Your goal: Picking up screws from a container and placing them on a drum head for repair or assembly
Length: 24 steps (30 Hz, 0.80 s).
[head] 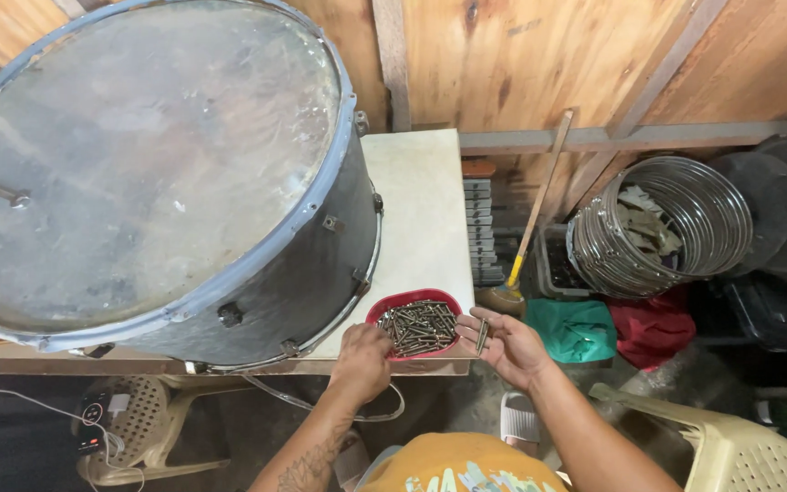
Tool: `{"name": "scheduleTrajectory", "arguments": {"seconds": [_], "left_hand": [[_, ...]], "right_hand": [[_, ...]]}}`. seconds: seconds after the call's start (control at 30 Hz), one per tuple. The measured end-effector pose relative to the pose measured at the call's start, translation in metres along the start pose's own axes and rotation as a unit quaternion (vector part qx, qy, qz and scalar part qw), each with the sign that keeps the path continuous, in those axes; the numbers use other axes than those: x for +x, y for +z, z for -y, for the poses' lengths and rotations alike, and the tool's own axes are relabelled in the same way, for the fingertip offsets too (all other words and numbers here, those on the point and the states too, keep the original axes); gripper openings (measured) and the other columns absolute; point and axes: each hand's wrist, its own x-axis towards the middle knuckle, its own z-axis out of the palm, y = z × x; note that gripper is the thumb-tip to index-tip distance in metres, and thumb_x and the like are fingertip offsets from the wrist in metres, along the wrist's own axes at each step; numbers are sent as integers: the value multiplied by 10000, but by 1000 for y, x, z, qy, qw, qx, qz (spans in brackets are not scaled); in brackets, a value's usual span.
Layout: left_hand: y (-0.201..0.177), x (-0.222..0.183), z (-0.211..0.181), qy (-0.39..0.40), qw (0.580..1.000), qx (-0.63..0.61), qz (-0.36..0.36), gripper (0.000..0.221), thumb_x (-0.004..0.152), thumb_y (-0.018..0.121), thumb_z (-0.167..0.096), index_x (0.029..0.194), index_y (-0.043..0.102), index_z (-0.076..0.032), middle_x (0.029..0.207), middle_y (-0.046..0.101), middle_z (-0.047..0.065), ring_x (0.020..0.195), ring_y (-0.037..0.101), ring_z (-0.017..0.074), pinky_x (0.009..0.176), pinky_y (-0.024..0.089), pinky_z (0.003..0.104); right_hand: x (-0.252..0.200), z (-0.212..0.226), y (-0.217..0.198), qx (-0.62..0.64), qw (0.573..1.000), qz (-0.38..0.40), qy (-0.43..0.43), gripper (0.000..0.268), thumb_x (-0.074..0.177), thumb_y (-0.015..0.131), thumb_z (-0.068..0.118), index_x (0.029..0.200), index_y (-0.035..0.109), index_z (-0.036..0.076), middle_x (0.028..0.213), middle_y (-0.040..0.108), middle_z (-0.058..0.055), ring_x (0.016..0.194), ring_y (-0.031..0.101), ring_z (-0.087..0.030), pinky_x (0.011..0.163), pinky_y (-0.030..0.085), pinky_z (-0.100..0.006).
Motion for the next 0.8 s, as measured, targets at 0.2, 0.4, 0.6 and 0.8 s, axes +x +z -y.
{"name": "scheduleTrajectory", "arguments": {"seconds": [0.2, 0.4, 0.6, 0.8], "left_hand": [[36, 36, 24, -143, 987, 0, -71, 236, 903, 562, -356, 1049, 723, -262, 994, 666, -5, 1050, 635, 229, 973, 526, 410], [47, 77, 10, -166, 985, 39, -21, 256, 915, 591, -383, 1010, 698, -170, 955, 705, 82, 916, 741, 319, 795, 613, 466], [42, 77, -15, -20, 991, 112, -75, 231, 929, 551, -206, 1008, 768, -187, 1027, 643, 68, 987, 660, 326, 750, 602, 422], [3, 72, -11, -10, 999, 42, 7, 255, 925, 547, -159, 1065, 761, -155, 1046, 659, 85, 1052, 666, 339, 889, 586, 434]], "right_hand": [[-3, 1, -3, -17, 1000, -6, -1, 539, 922, 461, 148, 1439, 526, 11, 1365, 635, -272, 1233, 634, -401, 1077, 502, -555], [-3, -1, -4, -33, 999, 1, 3, 564, 914, 471, 153, 1456, 513, -1, 1327, 658, -267, 1189, 661, -385, 1042, 531, -536], [-15, 0, 1, -39, 999, -5, 7, 584, 904, 466, 139, 1462, 491, -32, 1322, 657, -291, 1167, 671, -393, 1030, 538, -535], [-20, 3, 5, -35, 999, -6, 1, 542, 902, 474, 116, 1417, 521, -44, 1286, 670, -303, 1135, 686, -399, 1013, 552, -533]]}}
